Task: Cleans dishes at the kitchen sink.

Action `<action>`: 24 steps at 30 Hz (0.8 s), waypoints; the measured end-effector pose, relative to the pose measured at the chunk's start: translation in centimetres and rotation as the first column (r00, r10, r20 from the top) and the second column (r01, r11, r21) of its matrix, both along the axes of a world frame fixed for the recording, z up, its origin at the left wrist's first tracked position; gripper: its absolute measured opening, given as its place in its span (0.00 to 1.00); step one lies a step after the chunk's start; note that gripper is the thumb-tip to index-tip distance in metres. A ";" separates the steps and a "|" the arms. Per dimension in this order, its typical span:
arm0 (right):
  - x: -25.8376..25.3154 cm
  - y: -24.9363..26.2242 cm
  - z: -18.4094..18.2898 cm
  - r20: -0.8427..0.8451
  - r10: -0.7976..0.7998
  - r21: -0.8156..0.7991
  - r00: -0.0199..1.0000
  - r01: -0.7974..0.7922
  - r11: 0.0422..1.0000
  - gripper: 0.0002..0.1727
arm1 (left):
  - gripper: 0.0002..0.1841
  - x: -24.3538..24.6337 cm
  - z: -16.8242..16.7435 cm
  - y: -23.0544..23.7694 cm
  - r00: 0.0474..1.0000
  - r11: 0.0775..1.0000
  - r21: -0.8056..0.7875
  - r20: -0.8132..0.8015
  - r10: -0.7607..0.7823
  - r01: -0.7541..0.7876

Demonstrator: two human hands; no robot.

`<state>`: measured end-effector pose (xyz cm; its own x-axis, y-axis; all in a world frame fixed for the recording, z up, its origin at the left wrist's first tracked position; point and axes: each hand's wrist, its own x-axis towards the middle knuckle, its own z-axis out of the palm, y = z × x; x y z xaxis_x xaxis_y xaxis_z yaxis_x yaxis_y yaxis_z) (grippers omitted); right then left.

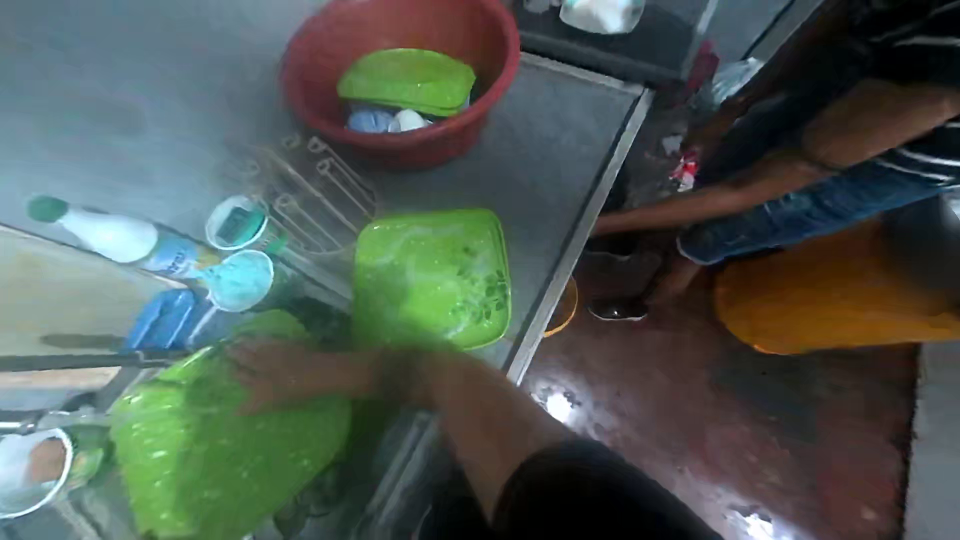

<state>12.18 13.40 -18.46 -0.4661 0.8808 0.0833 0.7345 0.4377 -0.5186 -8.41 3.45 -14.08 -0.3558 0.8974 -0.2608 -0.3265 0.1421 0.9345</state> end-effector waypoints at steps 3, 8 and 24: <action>-3.3 -1.9 2.0 -0.157 0.016 0.048 0.987 -0.008 0.999 0.33 | 0.21 2.1 -0.5 0.8 0.988 0.987 -0.048 -0.019 -0.153 0.152; -5.3 -7.1 1.5 -0.041 0.276 0.086 0.960 -0.271 0.959 0.27 | 0.22 0.5 -0.9 0.9 0.995 0.997 0.029 0.062 -0.080 0.078; -2.0 -5.4 3.0 0.010 0.560 -0.109 0.828 -0.556 0.824 0.27 | 0.26 0.9 -0.6 1.7 0.968 0.965 -0.082 0.023 0.252 -0.249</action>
